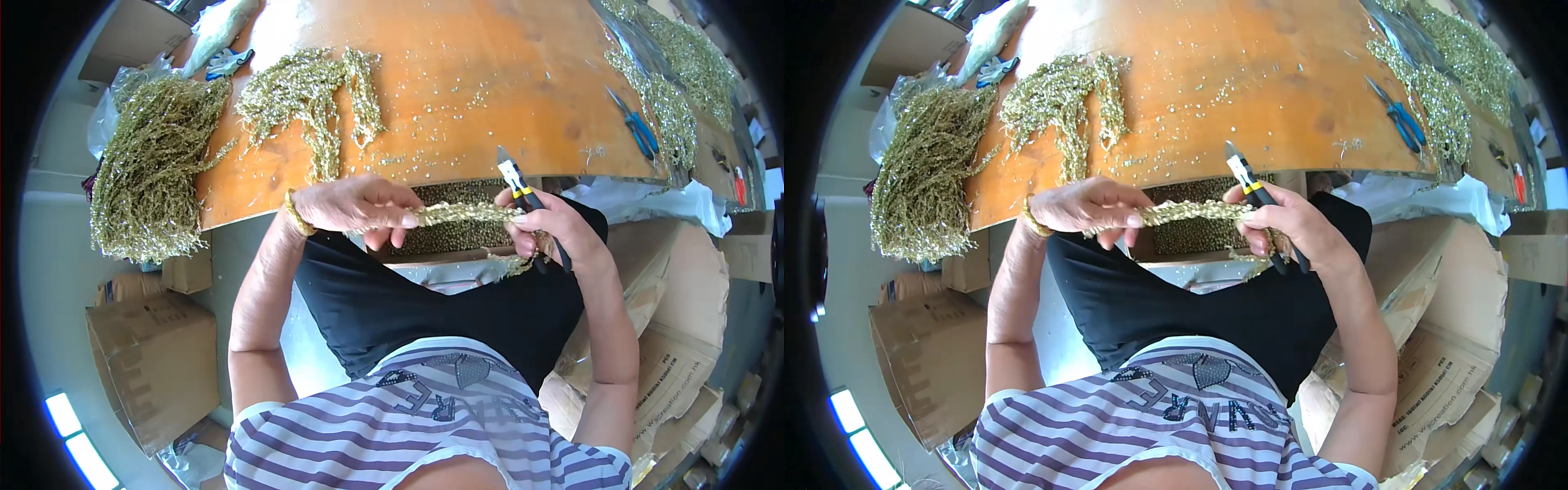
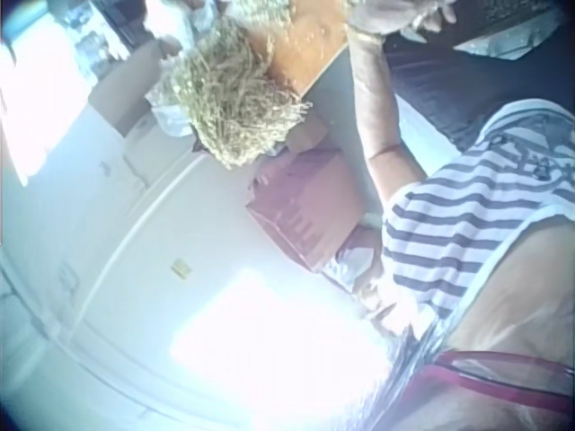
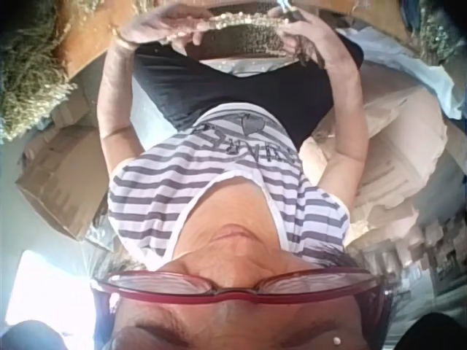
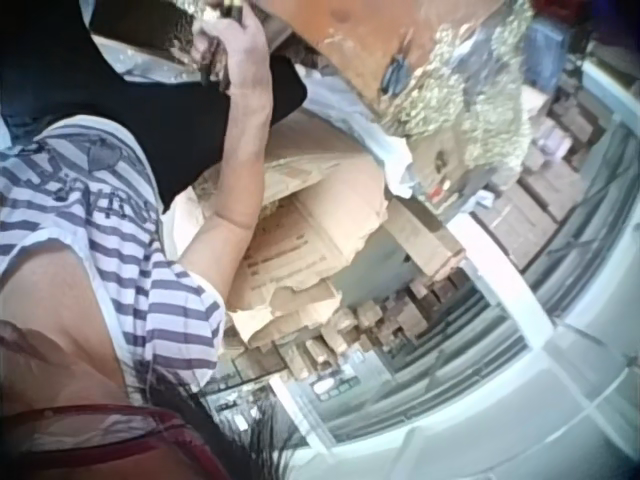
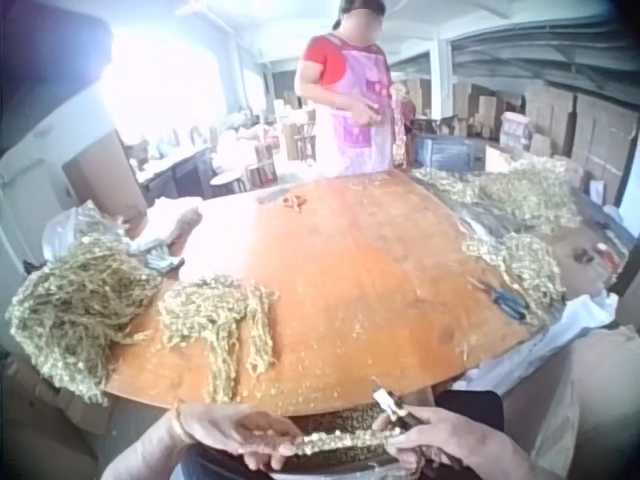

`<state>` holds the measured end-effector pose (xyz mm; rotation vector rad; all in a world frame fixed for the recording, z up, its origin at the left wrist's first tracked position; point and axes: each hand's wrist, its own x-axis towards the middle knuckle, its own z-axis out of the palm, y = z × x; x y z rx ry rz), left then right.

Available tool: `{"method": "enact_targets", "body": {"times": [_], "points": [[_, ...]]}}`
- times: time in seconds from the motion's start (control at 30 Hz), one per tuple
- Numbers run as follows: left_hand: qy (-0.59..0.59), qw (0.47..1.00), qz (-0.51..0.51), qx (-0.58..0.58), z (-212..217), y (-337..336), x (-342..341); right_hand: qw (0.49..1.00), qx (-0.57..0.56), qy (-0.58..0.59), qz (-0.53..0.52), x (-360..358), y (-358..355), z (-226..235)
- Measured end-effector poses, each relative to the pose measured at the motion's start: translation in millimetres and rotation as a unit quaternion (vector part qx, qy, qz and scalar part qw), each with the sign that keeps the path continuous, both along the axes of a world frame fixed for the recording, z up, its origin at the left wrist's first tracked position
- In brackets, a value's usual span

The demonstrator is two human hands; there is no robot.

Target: Trimming and cleaning dried decorative gold-colored grass at a workbench using small snips.

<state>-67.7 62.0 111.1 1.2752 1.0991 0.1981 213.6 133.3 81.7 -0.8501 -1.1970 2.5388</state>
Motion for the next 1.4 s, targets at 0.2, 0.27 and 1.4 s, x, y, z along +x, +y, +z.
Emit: {"method": "enact_targets", "body": {"times": [0.2, 0.27, 1.4], "points": [[-0.125, 0.991, 0.015, -0.039, -38.2, 7.9, -20.9, 0.998, 0.052, -0.025, -0.039, 9.6, 23.9, 7.2], [-0.122, 0.991, 0.035, -0.048, -42.1, 17.3, -24.4, 0.994, 0.078, -0.049, -0.051, 19.8, 40.2, 5.2], [0.339, 0.74, 0.165, 0.557, -61.1, 64.7, -71.6, 0.96, -0.074, 0.032, -0.267, 6.1, -50.3, -62.4]]}}
